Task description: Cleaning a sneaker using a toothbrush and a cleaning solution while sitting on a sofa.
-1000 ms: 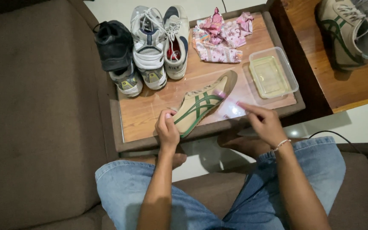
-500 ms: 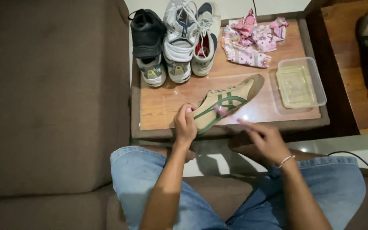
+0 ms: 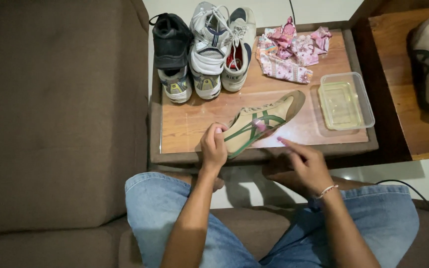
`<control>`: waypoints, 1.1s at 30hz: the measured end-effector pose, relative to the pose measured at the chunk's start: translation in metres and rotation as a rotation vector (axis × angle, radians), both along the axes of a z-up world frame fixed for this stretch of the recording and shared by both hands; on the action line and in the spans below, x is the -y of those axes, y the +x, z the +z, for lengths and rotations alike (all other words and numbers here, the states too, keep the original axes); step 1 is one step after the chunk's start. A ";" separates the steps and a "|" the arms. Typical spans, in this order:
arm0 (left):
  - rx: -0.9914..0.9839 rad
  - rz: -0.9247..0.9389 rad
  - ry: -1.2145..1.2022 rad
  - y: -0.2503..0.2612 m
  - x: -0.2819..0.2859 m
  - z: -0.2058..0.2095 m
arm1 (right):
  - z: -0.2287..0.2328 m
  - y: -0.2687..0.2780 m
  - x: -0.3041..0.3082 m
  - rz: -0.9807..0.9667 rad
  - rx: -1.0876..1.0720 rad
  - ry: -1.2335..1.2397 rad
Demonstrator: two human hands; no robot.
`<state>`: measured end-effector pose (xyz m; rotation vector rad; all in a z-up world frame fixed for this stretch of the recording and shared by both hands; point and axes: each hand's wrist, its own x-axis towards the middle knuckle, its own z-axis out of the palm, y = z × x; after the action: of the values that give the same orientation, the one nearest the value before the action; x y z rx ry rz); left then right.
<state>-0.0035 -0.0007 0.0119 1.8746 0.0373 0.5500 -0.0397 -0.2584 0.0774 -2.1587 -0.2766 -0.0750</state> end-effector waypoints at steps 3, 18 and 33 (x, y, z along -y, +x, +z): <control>-0.002 0.003 0.006 0.002 0.001 -0.001 | -0.006 0.002 0.003 -0.001 -0.010 0.015; -0.021 0.007 0.006 0.001 0.000 -0.009 | -0.009 0.007 0.025 -0.107 -0.034 0.080; -0.025 0.000 0.003 0.000 0.001 -0.004 | -0.002 0.009 0.031 -0.142 -0.076 0.088</control>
<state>-0.0032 -0.0018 0.0083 1.8840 0.0527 0.5271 -0.0307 -0.2896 0.0755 -2.0865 -0.0740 -0.0842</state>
